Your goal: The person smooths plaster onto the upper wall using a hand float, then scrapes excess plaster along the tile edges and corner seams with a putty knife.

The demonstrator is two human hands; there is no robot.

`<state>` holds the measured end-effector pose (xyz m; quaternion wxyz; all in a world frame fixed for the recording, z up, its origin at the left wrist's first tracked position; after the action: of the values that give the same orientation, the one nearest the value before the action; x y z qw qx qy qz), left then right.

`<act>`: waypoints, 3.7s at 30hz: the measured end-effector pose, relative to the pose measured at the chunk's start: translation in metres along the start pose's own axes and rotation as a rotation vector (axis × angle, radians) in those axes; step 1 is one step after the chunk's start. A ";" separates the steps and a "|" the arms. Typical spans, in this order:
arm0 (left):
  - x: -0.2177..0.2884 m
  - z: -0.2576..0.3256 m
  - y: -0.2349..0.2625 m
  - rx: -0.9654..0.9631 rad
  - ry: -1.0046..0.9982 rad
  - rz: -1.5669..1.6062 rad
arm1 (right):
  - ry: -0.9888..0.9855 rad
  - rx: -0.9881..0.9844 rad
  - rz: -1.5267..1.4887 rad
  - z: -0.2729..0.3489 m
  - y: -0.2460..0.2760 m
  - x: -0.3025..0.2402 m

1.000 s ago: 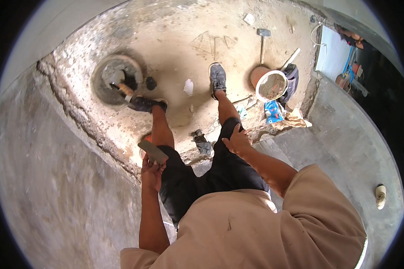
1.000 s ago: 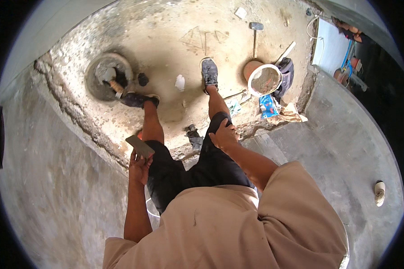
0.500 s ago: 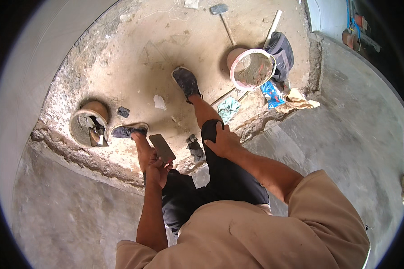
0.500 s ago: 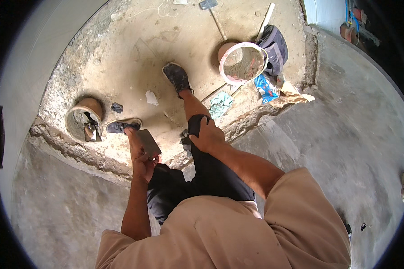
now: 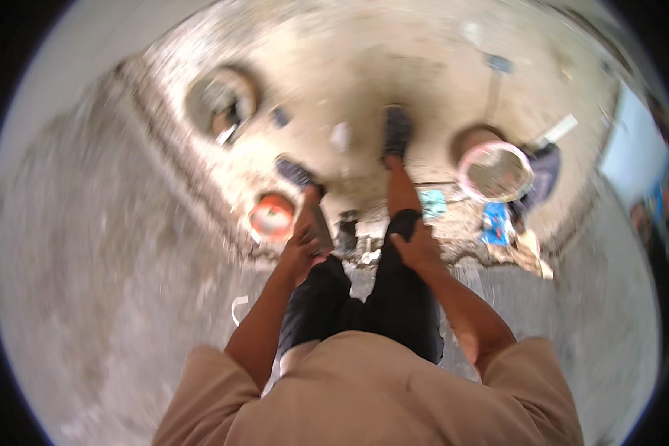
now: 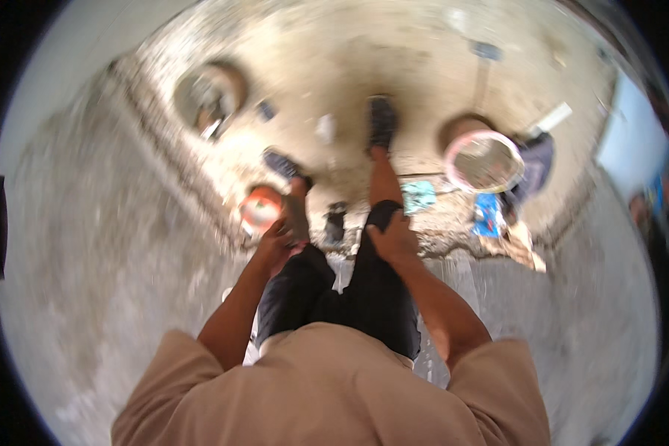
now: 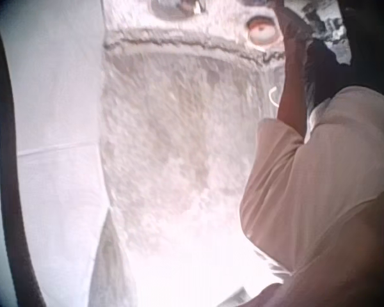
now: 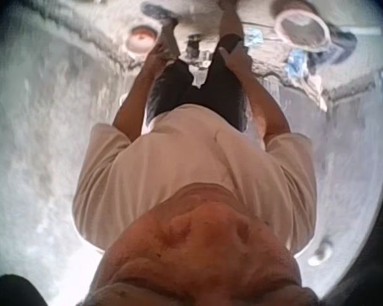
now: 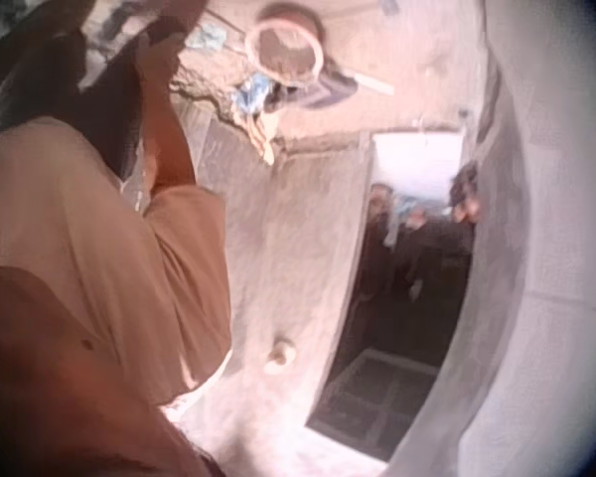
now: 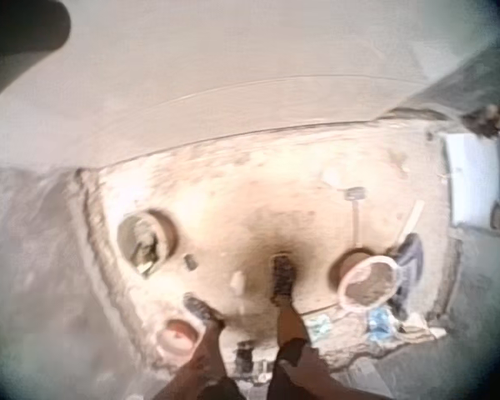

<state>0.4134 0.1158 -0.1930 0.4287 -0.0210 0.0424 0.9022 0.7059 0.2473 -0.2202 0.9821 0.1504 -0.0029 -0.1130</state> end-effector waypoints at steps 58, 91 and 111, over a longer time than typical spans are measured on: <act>-0.068 0.067 0.319 -0.412 -0.426 1.387 | 0.708 -0.172 -0.101 0.239 -0.061 -0.582; 0.410 0.648 0.543 -0.077 -1.529 0.025 | 1.703 0.709 -0.434 0.572 0.191 -1.025; 0.416 0.641 0.556 -0.061 -1.513 -0.002 | 1.557 1.203 0.022 0.638 0.240 -1.033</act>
<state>-0.2808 0.1478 0.4472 0.3411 0.5919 -0.2882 0.6710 -0.2726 0.5123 0.4892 0.4703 0.6578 0.5865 0.0469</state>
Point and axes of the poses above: each hand's wrist, its own z-axis away from the middle knuckle, its own y-axis out of the back of the hand, x = y × z, the point moved 9 cm from there along -z, towards the middle knuckle, and after that the axes turned 5 degrees about x, right-handed, at the moved point
